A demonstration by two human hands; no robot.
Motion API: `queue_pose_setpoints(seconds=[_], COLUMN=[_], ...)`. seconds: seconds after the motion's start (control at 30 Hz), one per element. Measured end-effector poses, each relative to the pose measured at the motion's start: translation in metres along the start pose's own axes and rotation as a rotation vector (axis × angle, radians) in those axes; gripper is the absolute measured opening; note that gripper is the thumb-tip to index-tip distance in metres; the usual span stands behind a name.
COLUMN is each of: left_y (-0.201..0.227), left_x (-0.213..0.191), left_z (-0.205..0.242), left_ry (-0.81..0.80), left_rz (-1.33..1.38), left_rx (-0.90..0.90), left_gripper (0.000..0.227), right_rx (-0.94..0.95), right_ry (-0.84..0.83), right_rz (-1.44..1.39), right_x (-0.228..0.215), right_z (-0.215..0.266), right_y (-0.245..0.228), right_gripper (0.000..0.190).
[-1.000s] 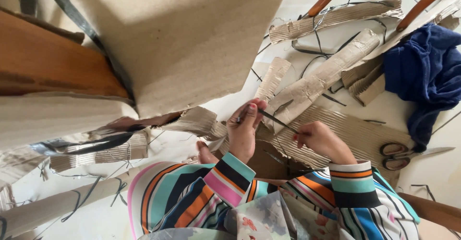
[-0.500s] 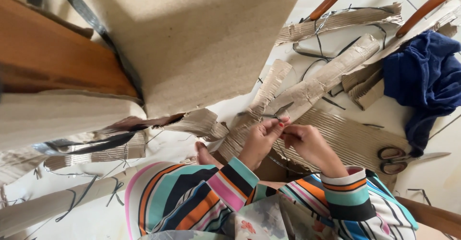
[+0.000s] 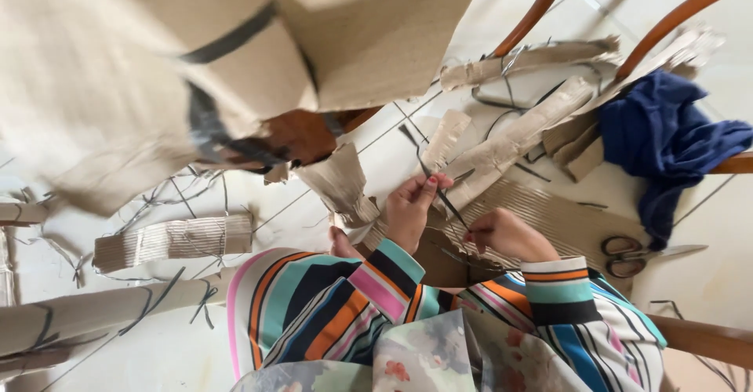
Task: The person unties plastic straps and removes cardboard and paper wrapping from the legs and seat of a wooden chair by hand.
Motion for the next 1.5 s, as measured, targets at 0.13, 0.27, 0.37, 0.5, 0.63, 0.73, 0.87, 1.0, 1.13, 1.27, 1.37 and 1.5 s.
queue_pose_setpoints(seconds=[0.13,0.27,0.37,0.5,0.63,0.73,0.87,1.0,1.13,1.27,1.37,1.5], left_y=[-0.005,0.018,-0.03,-0.018,0.046,0.149,0.218,0.17,0.113,0.075,0.101,0.138], left_x=[-0.017,-0.056,-0.085,-0.111,-0.144,-0.158,-0.155,-0.14,-0.122,-0.131,-0.136,-0.141], left_z=[0.021,0.06,0.06,0.087,0.107,0.148,0.18,0.132,0.09,0.062,0.073,0.076], left_ry=[0.025,0.105,0.067,0.135,0.233,0.172,0.13,0.111,0.076,0.06,0.068,0.097], left_rz=[0.241,0.312,0.496,0.355,0.491,0.473,0.421,0.474,0.375,0.256,0.015,-0.083], left_rx=[0.026,0.01,-0.051,0.029,0.206,0.393,0.476,0.445,0.38,0.512,0.58,0.639], left_gripper=[0.013,0.013,0.01,0.016,0.011,0.014,0.024,0.022,0.02,0.014,0.016,0.013], right_rx=[-0.038,-0.19,-0.444,-0.775,-0.878,-0.875,-0.853,-0.792,-0.573,-0.329,-0.249,-0.239], right_ry=[0.205,0.332,0.24,-0.001,-0.317,-0.231,0.002,0.191,0.378,0.424,0.403,0.416], right_rz=[-0.312,-0.847,-1.253,-1.306,-1.199,-0.955,-0.57,-0.318,-0.235,-0.094,-0.009,0.03], right_x=[-0.01,0.003,0.013,0.018,0.043,0.046,0.036,0.026,0.004,-0.003,-0.005,-0.016], right_z=[0.013,0.029,0.035,0.071,0.125,0.16,0.203,0.207,0.174,0.129,0.085,0.059], right_y=[0.014,0.002,-0.022,-0.115,-0.233,-0.286,-0.327,-0.319,-0.253,-0.209,-0.182,-0.197], right_gripper=[0.016,0.015,0.009,0.016,0.021,0.017,0.028,0.013,0.013,0.018,0.018,0.018])
Point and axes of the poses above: each hand's wrist, its own z-axis away from the middle knuckle, its own x-axis out of the palm, y = z × x, the point moved 9 cm from there along -z, towards the middle knuckle, and after that the axes turned 3 degrees about z, right-handed, at the moved point
